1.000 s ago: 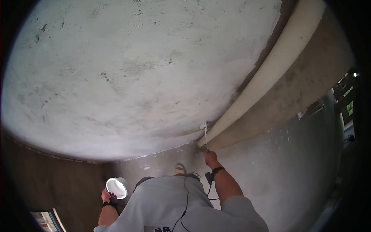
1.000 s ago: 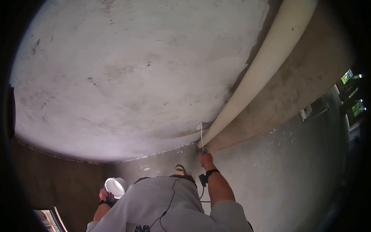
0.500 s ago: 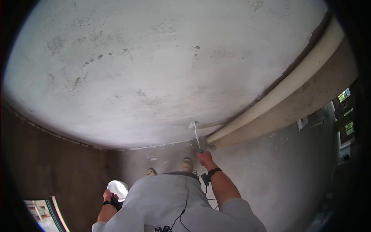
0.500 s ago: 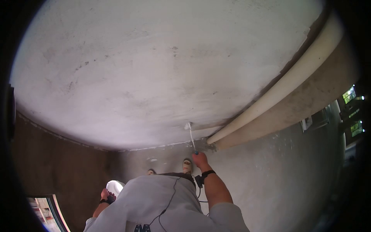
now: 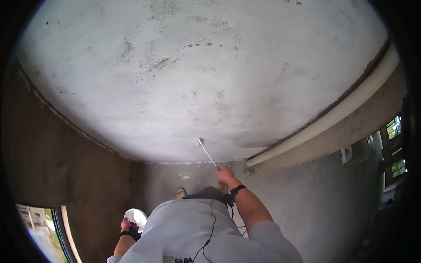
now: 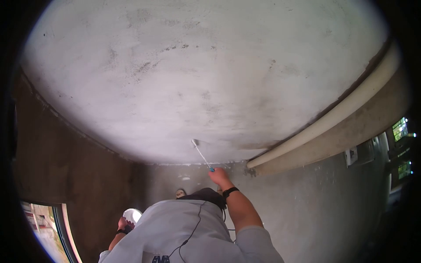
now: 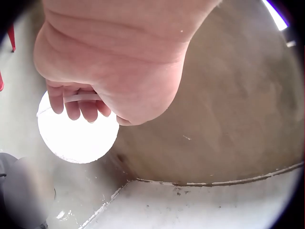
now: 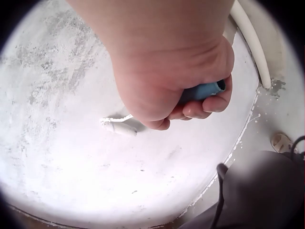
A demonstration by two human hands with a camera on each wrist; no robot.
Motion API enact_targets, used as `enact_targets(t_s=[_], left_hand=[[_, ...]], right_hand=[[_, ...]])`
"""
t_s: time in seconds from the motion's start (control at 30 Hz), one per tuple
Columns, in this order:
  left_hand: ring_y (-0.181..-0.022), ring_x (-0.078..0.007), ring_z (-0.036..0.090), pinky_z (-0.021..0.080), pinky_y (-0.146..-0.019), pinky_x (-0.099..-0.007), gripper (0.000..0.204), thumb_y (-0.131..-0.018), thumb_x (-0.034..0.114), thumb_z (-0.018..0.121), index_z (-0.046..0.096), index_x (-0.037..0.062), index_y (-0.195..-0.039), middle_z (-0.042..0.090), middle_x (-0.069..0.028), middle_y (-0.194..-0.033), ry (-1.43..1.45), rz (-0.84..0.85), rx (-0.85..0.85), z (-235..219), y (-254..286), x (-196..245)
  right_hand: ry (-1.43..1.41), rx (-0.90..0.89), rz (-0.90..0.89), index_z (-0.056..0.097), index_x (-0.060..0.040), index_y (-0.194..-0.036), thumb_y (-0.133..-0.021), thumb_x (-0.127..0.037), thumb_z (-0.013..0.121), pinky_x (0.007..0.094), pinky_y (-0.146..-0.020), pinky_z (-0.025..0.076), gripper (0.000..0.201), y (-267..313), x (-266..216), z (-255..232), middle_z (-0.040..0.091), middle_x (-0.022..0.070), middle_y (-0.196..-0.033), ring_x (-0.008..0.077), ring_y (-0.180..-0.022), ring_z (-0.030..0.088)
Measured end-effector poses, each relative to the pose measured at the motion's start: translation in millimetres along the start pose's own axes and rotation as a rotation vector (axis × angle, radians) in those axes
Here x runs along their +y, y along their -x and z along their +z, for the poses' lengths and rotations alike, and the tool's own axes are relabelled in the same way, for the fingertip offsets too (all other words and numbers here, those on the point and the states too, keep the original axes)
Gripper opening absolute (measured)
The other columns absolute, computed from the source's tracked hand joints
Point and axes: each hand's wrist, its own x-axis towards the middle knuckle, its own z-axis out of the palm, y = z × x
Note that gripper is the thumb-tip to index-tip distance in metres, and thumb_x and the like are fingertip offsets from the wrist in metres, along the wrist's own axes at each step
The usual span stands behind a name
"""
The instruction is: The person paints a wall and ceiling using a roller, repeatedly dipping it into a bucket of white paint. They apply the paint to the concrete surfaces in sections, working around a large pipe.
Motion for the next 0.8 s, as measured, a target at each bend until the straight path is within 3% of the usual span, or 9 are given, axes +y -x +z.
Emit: enact_targets(t_s=[0.17, 0.37, 0.47, 0.53, 0.57, 0.63, 0.77, 0.8], left_hand=[[-0.074, -0.0176, 0.045, 0.040, -0.068, -0.0415, 0.015, -0.085, 0.024, 0.048, 0.044, 0.0172, -0.097, 0.042, 0.0005, -0.083, -0.028, -0.061, -0.012, -17, -7, -9], [-0.075, -0.0185, 0.043, 0.040, -0.070, -0.0414, 0.019, -0.083, 0.027, 0.051, 0.044, 0.0192, -0.098, 0.041, -0.0017, -0.085, 0.016, -0.086, 0.052, -4, 2, -19], [-0.076, -0.0191, 0.043, 0.040, -0.072, -0.0421, 0.021, -0.082, 0.029, 0.052, 0.044, 0.0195, -0.099, 0.042, -0.0029, -0.087, 0.017, -0.057, 0.013, 7, 0, -24], [-0.076, -0.0195, 0.044, 0.041, -0.070, -0.0427, 0.021, -0.082, 0.030, 0.052, 0.044, 0.0193, -0.099, 0.042, -0.0032, -0.088, -0.018, -0.053, 0.017, 19, -7, -23], [-0.075, -0.0199, 0.045, 0.041, -0.068, -0.0433, 0.021, -0.083, 0.031, 0.052, 0.044, 0.0191, -0.099, 0.043, -0.0035, -0.088, -0.041, -0.049, 0.021, 26, -10, -25], [-0.071, -0.0198, 0.044, 0.040, -0.064, -0.0431, 0.021, -0.083, 0.031, 0.051, 0.044, 0.0187, -0.098, 0.043, -0.0035, -0.085, -0.048, -0.014, 0.029, 43, 0, -29], [-0.063, -0.0191, 0.042, 0.036, -0.057, -0.0413, 0.018, -0.084, 0.031, 0.051, 0.043, 0.0182, -0.095, 0.042, -0.0032, -0.076, -0.162, 0.019, 0.027, 67, 8, -37], [-0.063, -0.0191, 0.042, 0.036, -0.057, -0.0413, 0.018, -0.084, 0.031, 0.051, 0.043, 0.0182, -0.095, 0.042, -0.0032, -0.076, -0.171, 0.030, 0.024, 75, 12, -35]], right_hand=[[-0.022, -0.018, 0.060, 0.067, -0.0007, -0.087, -0.077, -0.035, 0.057, 0.0460, -0.075, 0.049, 0.037, 3, -6, 1, 0.066, 0.0236, -0.088, 0.0414, -0.086, 0.063], [-0.087, 0.127, 0.083, 0.067, -0.0003, -0.085, -0.076, -0.033, 0.060, 0.0434, -0.073, 0.050, 0.035, 12, 20, -7, 0.067, 0.0210, -0.082, 0.0385, -0.080, 0.064], [-0.151, 0.144, 0.184, 0.067, -0.0013, -0.084, -0.075, -0.032, 0.063, 0.0410, -0.065, 0.051, 0.032, 6, 59, -9, 0.067, 0.0170, -0.073, 0.0318, -0.068, 0.065], [-0.150, 0.217, 0.189, 0.066, -0.0025, -0.079, -0.075, -0.032, 0.064, 0.0395, -0.053, 0.049, 0.029, -7, 96, -5, 0.064, 0.0136, -0.065, 0.0257, -0.056, 0.063], [-0.153, 0.222, 0.193, 0.066, -0.0025, -0.079, -0.075, -0.032, 0.064, 0.0395, -0.053, 0.049, 0.029, -8, 107, -9, 0.064, 0.0136, -0.065, 0.0257, -0.056, 0.063], [-0.325, 0.270, 0.361, 0.065, -0.0030, -0.074, -0.076, -0.029, 0.062, 0.0391, -0.045, 0.046, 0.027, 2, 111, -30, 0.061, 0.0119, -0.059, 0.0238, -0.047, 0.059], [-0.389, 0.215, 0.459, 0.062, -0.0021, -0.071, -0.077, -0.025, 0.060, 0.0392, -0.042, 0.043, 0.024, 12, 128, -81, 0.057, 0.0109, -0.055, 0.0233, -0.043, 0.054], [-0.573, 0.205, 0.506, 0.060, -0.0022, -0.069, -0.077, -0.023, 0.060, 0.0390, -0.041, 0.042, 0.023, 9, 140, -91, 0.055, 0.0103, -0.054, 0.0230, -0.042, 0.052]])
